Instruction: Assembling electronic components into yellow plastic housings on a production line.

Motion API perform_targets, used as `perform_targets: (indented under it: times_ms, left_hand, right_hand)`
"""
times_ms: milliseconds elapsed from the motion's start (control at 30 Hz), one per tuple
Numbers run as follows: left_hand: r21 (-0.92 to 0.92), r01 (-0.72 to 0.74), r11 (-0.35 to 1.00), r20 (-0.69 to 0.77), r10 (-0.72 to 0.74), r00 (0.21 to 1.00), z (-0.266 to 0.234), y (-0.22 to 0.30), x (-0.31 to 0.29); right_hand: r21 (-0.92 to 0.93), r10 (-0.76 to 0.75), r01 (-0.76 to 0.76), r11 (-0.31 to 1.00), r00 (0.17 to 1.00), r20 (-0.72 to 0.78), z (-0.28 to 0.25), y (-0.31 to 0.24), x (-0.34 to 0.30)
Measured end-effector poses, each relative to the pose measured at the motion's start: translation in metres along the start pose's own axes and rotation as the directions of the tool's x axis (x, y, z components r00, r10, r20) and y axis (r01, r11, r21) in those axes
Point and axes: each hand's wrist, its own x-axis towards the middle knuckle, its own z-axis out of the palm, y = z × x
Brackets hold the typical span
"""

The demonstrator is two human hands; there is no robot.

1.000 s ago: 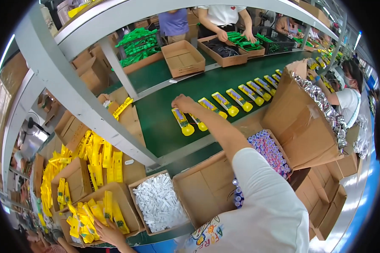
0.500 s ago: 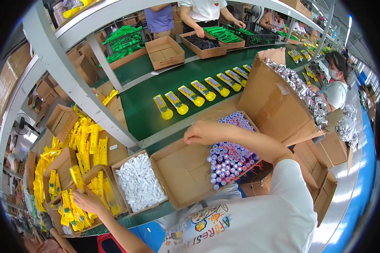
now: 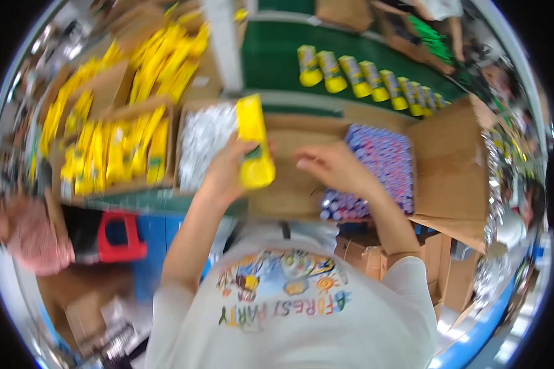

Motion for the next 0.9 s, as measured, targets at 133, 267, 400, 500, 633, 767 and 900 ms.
perform_targets:
  times_ms: [133, 267, 400, 500, 633, 767, 900]
  left_hand:
    - [0.155, -0.201, 0.967, -0.021, 0.207, 0.978, 0.018, 0.000, -0.002]
    - [0.039, -0.180, 0.983, 0.002, 0.180, 0.984, 0.009, -0.008, -0.005]
    - [0.018, -0.173, 0.985, -0.004, 0.173, 0.985, 0.007, -0.012, -0.010]
    - [0.316, -0.330, 0.889, 0.031, 0.339, 0.940, 0.015, -0.028, -0.020]
    - [0.534, -0.347, 0.771, 0.107, 0.346, 0.932, 0.027, -0.039, -0.029]
    - [0.551, -0.377, 0.744, 0.041, 0.428, 0.903, 0.022, -0.044, -0.016]
    - [0.592, -0.370, 0.716, 0.045, 0.429, 0.902, 0.010, -0.050, -0.015]
  right_hand:
    - [-0.119, -0.082, 0.060, 0.991, 0.978, -0.189, 0.007, -0.005, 0.009]
    - [-0.430, -0.498, 0.385, 0.816, 0.847, -0.187, 0.007, -0.039, 0.019]
    - [-0.057, -0.505, 0.503, 0.862, 0.861, -0.051, 0.010, -0.012, 0.018]
    - [0.695, 0.182, -0.125, 0.708, 0.983, -0.009, 0.007, -0.031, 0.023]
    - [0.711, 0.223, -0.167, 0.684, 0.975, 0.015, 0.022, -0.036, 0.029]
    - [-0.042, -0.161, 0.159, 0.986, 0.875, -0.456, 0.053, -0.031, 0.014]
    - [-0.150, -0.394, 0.364, 0.919, 0.832, -0.391, 0.052, -0.012, 0.010]
